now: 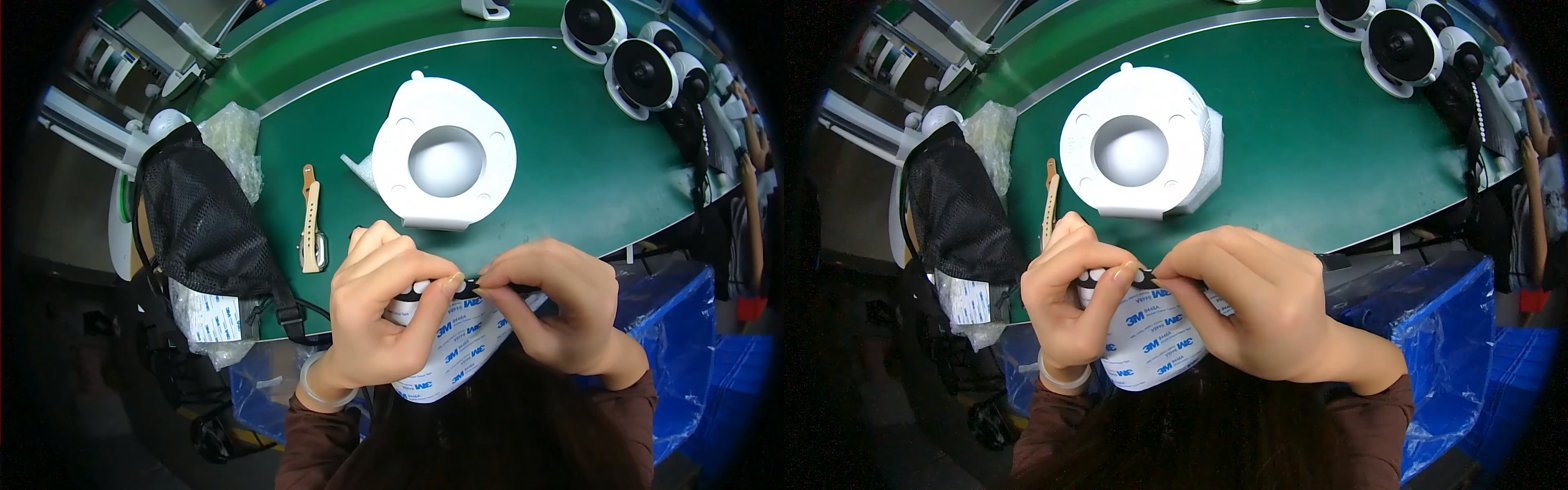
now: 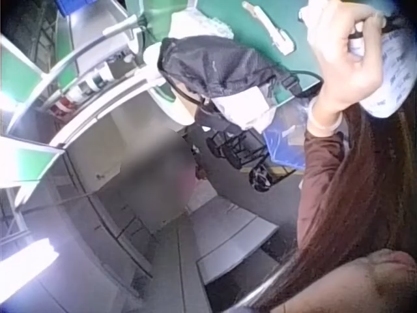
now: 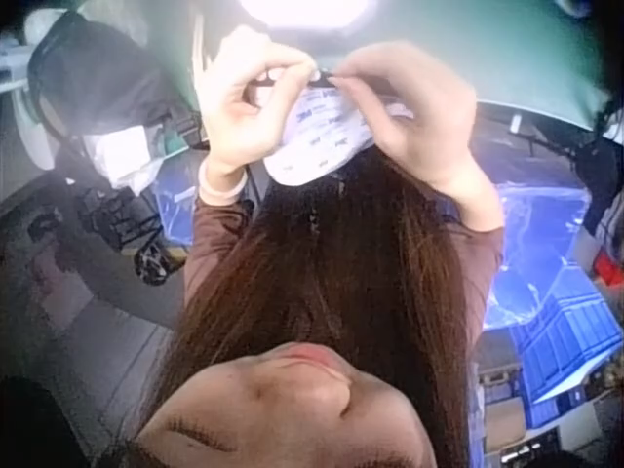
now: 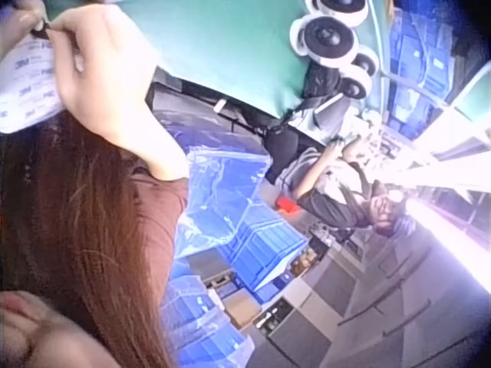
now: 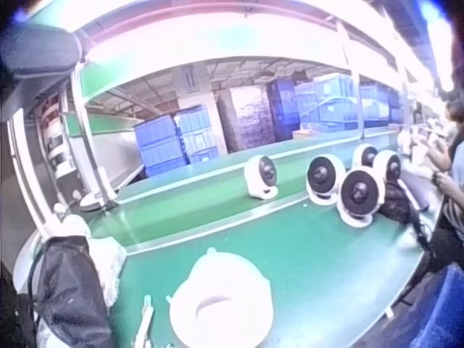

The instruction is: Applying small black adhesive pads to the bottom of security camera bases on an assembly line.

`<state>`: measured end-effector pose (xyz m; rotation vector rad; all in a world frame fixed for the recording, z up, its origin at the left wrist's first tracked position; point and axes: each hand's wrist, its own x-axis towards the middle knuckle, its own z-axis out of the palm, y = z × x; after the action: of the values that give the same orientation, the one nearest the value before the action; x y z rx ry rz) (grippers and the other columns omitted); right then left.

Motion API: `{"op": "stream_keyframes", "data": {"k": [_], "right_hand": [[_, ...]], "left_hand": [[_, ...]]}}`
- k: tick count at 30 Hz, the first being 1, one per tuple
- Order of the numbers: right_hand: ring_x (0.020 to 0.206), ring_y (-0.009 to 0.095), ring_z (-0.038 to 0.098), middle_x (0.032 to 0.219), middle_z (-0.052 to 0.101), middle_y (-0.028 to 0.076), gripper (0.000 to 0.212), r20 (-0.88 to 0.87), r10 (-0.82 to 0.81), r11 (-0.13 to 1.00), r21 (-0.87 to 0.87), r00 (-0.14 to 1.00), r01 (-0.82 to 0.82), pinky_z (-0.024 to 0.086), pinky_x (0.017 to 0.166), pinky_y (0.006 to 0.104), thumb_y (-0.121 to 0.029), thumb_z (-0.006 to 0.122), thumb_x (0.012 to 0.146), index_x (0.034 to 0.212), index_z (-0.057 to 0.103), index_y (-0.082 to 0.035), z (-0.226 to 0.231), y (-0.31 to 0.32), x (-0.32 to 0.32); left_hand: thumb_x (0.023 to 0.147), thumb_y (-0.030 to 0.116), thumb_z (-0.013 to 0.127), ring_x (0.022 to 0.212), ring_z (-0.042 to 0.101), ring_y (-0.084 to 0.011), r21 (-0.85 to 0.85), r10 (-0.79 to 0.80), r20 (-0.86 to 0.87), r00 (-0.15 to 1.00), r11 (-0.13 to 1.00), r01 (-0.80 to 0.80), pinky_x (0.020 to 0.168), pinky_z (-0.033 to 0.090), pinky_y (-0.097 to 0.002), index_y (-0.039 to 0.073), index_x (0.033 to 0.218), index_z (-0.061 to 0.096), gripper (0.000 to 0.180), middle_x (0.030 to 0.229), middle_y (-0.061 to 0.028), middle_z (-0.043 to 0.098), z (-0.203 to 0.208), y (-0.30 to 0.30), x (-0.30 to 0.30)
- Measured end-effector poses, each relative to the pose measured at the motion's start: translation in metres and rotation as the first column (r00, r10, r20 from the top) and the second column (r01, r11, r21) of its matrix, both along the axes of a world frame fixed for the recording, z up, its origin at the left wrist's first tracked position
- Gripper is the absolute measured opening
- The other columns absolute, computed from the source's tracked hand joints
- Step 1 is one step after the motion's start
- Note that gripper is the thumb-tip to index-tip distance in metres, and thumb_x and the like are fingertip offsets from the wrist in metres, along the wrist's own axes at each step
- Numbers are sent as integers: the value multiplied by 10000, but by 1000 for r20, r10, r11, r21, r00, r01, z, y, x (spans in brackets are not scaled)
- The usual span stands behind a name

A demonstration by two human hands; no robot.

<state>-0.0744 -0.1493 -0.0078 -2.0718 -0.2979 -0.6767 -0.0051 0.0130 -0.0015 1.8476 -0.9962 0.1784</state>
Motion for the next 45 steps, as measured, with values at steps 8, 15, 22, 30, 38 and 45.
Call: {"op": "stream_keyframes", "data": {"k": [8,15,22,30,38,45], "right_hand": [[609,221,591,722,600,68,162,-59,59,998,32,997,-58,465,526,284,-7,683,668,801,602,-54,1,-3,5],[667,243,602,782,601,90,153,-26,159,984,-73,987,-160,478,563,299,8,661,669,794,585,-39,8,-3,6],[756,178,613,882,635,126,114,40,-85,991,-100,996,89,475,636,241,69,600,723,823,590,16,13,9,38],[594,93,537,708,607,38,66,51,-168,982,-76,984,172,404,522,197,28,629,729,776,597,-7,11,22,53],[570,74,482,674,572,19,59,54,-221,971,-77,974,225,307,489,200,10,631,723,751,586,-16,11,30,55],[578,56,496,674,572,11,85,88,-218,967,-114,972,227,308,487,189,3,648,715,726,565,-17,11,33,56]], "left_hand": [[634,-13,637,563,376,-162,43,6,65,998,999,-9,556,237,-293,52,688,600,92,576,-14,499,1,3,1],[651,-15,628,565,400,-180,71,112,57,992,991,-115,554,281,-299,42,679,595,72,580,-25,501,-3,9,0],[698,32,628,693,471,-203,82,105,-38,994,991,-101,643,357,-289,35,749,617,53,982,-101,556,-16,11,10],[691,33,619,719,503,-226,10,78,12,997,997,-79,652,318,-310,57,747,600,63,891,-79,579,-23,3,20],[673,16,624,717,496,-226,26,83,50,995,996,-84,641,310,-317,63,756,599,99,897,-72,576,-21,3,21],[666,9,627,704,481,-225,-15,91,73,993,996,-90,632,306,-316,70,758,598,114,915,-65,570,-23,2,20]]}}
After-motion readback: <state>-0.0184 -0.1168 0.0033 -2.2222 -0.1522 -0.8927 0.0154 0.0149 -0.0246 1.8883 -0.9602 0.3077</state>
